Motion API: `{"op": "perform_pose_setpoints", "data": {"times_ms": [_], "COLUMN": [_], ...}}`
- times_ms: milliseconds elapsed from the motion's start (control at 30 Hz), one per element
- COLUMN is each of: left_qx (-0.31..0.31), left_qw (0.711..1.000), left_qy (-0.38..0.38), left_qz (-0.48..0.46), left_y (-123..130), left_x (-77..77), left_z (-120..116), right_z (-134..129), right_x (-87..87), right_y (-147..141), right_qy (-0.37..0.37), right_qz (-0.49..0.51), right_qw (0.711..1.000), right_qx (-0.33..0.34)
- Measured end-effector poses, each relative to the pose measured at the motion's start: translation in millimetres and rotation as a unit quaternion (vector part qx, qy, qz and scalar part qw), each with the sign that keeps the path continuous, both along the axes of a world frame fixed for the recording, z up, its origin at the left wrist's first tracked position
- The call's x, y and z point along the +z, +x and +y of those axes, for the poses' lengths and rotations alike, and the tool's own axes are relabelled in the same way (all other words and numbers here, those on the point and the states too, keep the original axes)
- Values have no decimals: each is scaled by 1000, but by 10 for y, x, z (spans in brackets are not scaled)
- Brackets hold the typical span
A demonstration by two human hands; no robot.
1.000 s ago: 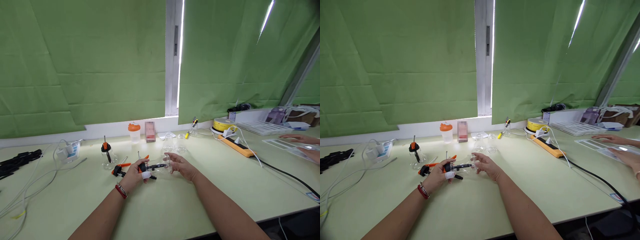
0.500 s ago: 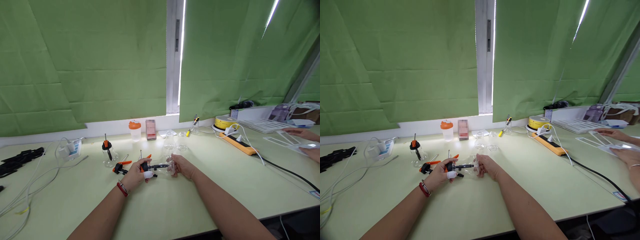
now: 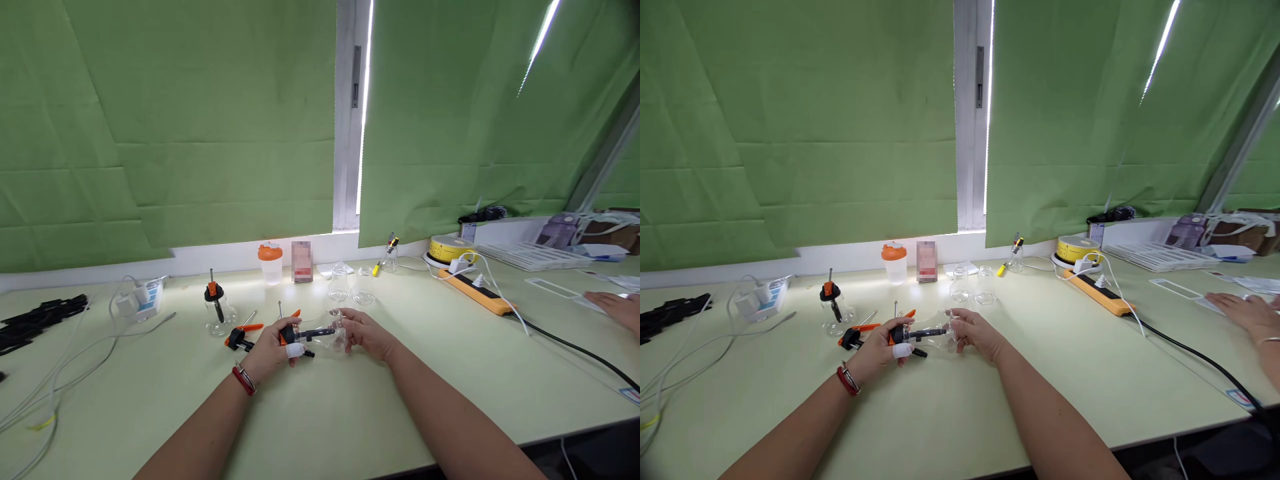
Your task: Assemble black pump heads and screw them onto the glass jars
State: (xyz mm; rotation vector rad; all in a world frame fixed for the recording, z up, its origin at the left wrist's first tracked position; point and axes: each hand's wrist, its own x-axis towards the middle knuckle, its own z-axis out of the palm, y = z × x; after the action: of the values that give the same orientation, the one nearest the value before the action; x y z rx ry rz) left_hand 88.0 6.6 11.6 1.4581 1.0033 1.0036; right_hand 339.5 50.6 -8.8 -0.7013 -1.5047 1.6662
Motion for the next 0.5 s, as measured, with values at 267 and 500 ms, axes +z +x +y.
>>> {"op": "perform_pose_setpoints", "data": {"times_ms": [267,500], "left_qx": [-5,22], "left_qw": [1000,999], "left_qy": [1,4], "left_qz": [1,-26], "left_y": [20,5], "left_x": [21,38], "left_z": [-18,-6], "right_z": [60,3], "right_x": [-111,-14], "right_y": [-63,-22], "right_qy": [-54,4], "right_qz": [-61,5], "right_qw": [996,1000], "right_qx": [-34,-3]}}
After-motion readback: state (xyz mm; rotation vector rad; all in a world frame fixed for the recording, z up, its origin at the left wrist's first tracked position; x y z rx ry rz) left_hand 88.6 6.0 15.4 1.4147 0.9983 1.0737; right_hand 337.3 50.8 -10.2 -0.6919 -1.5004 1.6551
